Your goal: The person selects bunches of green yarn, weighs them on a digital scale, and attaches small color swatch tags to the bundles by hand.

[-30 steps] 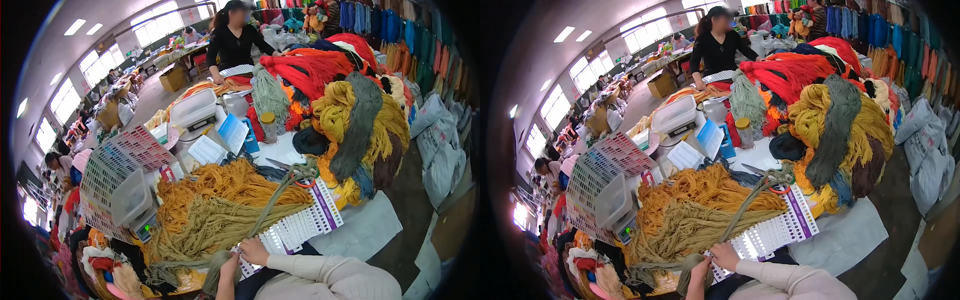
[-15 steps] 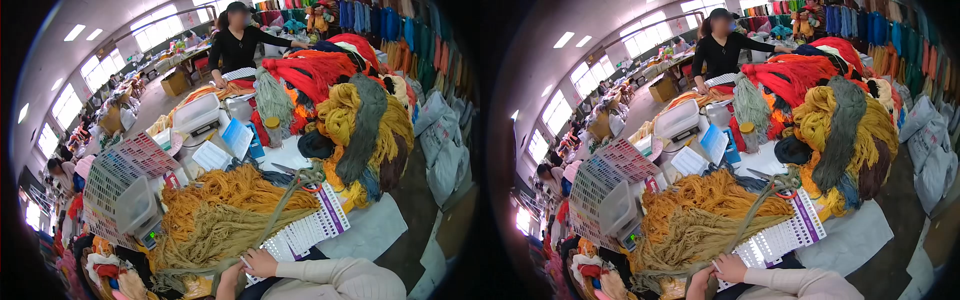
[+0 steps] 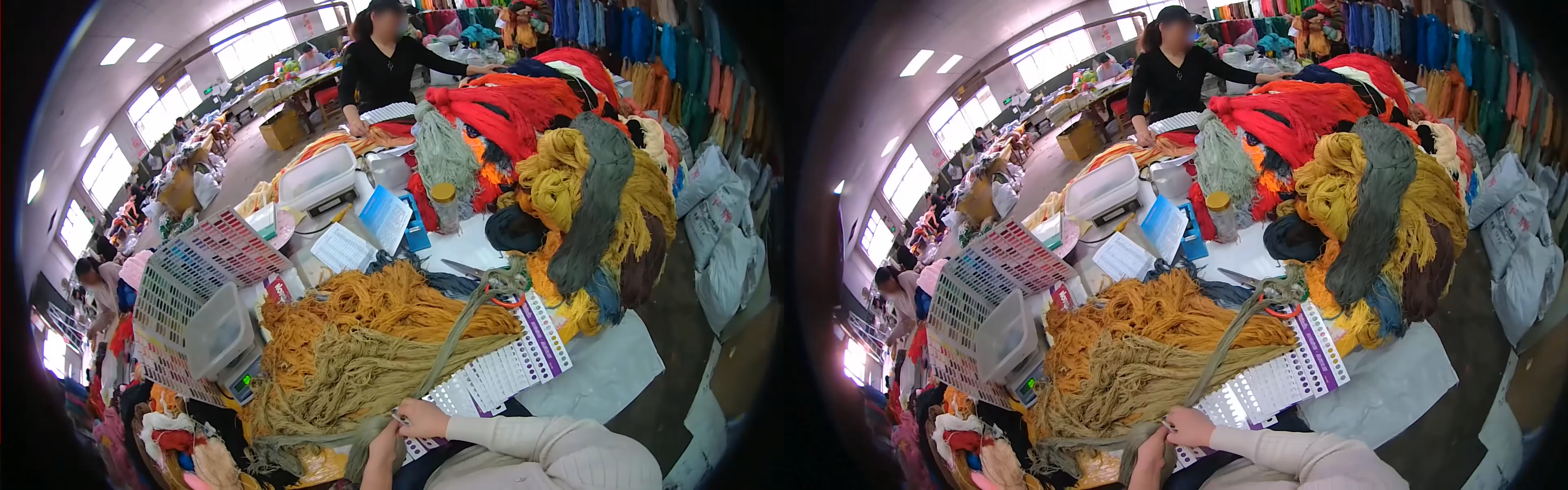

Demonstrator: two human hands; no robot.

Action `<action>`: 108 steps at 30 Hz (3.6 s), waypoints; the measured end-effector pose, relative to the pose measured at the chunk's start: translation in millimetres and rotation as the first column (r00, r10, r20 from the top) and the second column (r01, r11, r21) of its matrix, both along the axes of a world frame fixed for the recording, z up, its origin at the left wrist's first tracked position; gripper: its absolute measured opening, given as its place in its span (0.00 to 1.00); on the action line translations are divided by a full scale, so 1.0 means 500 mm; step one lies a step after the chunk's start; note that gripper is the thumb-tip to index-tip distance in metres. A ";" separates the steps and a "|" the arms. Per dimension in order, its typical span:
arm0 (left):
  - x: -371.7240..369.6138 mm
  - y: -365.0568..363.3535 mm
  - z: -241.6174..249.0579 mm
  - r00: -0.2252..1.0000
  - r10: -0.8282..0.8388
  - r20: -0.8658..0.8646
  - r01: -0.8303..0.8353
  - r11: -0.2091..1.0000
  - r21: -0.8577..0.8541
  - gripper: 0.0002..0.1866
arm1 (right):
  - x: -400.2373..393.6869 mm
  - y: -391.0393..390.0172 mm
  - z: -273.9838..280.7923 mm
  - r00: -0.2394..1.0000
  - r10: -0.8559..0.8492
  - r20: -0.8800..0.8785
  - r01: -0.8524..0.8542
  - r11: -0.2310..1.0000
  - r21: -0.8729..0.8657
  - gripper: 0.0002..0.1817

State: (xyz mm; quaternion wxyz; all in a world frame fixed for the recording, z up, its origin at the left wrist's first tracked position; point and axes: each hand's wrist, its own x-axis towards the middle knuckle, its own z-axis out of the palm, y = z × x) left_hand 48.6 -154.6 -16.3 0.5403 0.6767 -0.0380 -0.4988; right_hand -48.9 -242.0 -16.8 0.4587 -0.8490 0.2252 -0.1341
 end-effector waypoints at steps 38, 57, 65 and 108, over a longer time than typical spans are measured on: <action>0.065 0.004 -0.030 0.930 -0.358 -0.080 0.365 0.925 0.108 0.09 | 0.001 -0.003 -0.020 0.880 -0.369 0.299 0.066 0.719 0.692 0.09; 0.205 0.144 0.102 0.899 0.267 -0.348 -0.330 0.934 -0.136 0.08 | 0.012 -0.020 -0.034 0.981 0.068 0.180 -0.140 0.895 0.423 0.09; 0.377 0.269 0.143 0.643 0.759 0.104 -0.738 0.650 -0.182 0.03 | 0.023 -0.027 -0.037 0.979 0.073 0.191 -0.116 0.968 0.223 0.09; 0.063 0.120 0.187 0.768 -0.340 -0.543 -0.221 0.655 -0.723 0.19 | 0.027 0.035 0.145 0.902 0.392 0.182 -0.387 0.546 0.743 0.07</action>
